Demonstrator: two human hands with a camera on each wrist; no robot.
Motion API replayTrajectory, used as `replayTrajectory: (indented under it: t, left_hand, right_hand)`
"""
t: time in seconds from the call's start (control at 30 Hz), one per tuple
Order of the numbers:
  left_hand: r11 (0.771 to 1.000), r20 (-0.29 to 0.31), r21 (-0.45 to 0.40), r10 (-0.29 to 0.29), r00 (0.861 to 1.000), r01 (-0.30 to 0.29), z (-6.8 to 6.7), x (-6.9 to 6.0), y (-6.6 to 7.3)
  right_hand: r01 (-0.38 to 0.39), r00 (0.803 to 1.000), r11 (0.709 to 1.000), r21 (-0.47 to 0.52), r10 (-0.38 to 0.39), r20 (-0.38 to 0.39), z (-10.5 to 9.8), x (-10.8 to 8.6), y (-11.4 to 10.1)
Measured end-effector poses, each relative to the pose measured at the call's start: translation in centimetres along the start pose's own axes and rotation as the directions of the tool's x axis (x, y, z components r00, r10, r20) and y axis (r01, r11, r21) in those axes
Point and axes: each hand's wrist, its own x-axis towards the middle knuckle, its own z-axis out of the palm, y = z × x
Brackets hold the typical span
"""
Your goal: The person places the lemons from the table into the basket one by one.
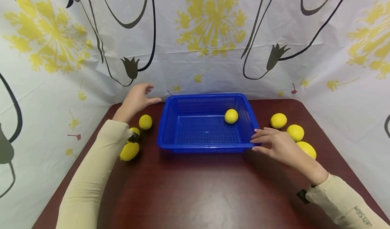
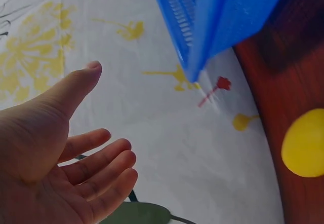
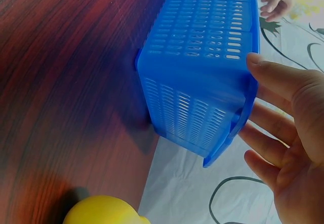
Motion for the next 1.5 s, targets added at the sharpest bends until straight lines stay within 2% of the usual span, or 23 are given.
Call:
replayTrajectory:
  t: [0.2, 0.47, 0.6, 0.73, 0.87, 0.97, 1.07, 1.2, 1.5]
  left_hand:
    - [0.998, 0.000, 0.028, -0.050, 0.999, 0.050, 0.8, -0.3, -2.1]
    - [0.990, 0.038, 0.078, -0.124, 0.992, 0.121, 2.5, -0.5, -5.2]
    - [0.984, 0.085, 0.076, -0.170, 0.982, 0.163, 3.5, -0.8, -6.5]
    - [0.975, 0.163, 0.079, -0.217, 0.962, 0.207, 4.4, -1.2, -7.5]
    - [0.967, 0.232, 0.091, -0.254, 0.939, 0.239, 5.2, -1.5, -8.0]
    - [0.961, 0.259, 0.101, -0.276, 0.926, 0.258, 5.7, -1.7, -8.3]
    - [0.957, 0.263, 0.121, -0.286, 0.921, 0.263, 6.2, -1.8, -8.6]
    - [0.957, 0.254, 0.147, -0.279, 0.926, 0.248, 6.5, -1.9, -8.8]
    - [0.952, 0.262, 0.132, -0.302, 0.917, 0.276, 7.0, -2.0, -8.6]
  right_hand:
    - [0.005, 1.000, 1.000, -0.006, -0.005, -0.005, -0.1, 0.1, -0.1]
    - [-0.009, 1.000, 1.000, 0.003, 0.009, 0.004, -0.1, -0.1, -0.2]
    - [-0.014, 1.000, 1.000, -0.003, 0.014, 0.005, -0.1, -0.1, -0.2]
    - [-0.017, 1.000, 1.000, 0.009, 0.017, 0.005, -0.1, -0.1, -0.3]
    - [-0.017, 1.000, 1.000, 0.011, 0.017, 0.006, -0.1, -0.1, -0.2]
    - [-0.017, 1.000, 1.000, 0.008, 0.017, 0.005, -0.1, -0.1, -0.3]
    - [-0.015, 1.000, 1.000, 0.011, 0.015, -0.001, -0.1, -0.1, -0.3]
    - [-0.009, 1.000, 1.000, 0.011, 0.009, -0.008, -0.1, -0.1, -0.4]
    - [-0.010, 1.000, 1.000, 0.015, 0.010, -0.016, 0.0, -0.2, -0.4]
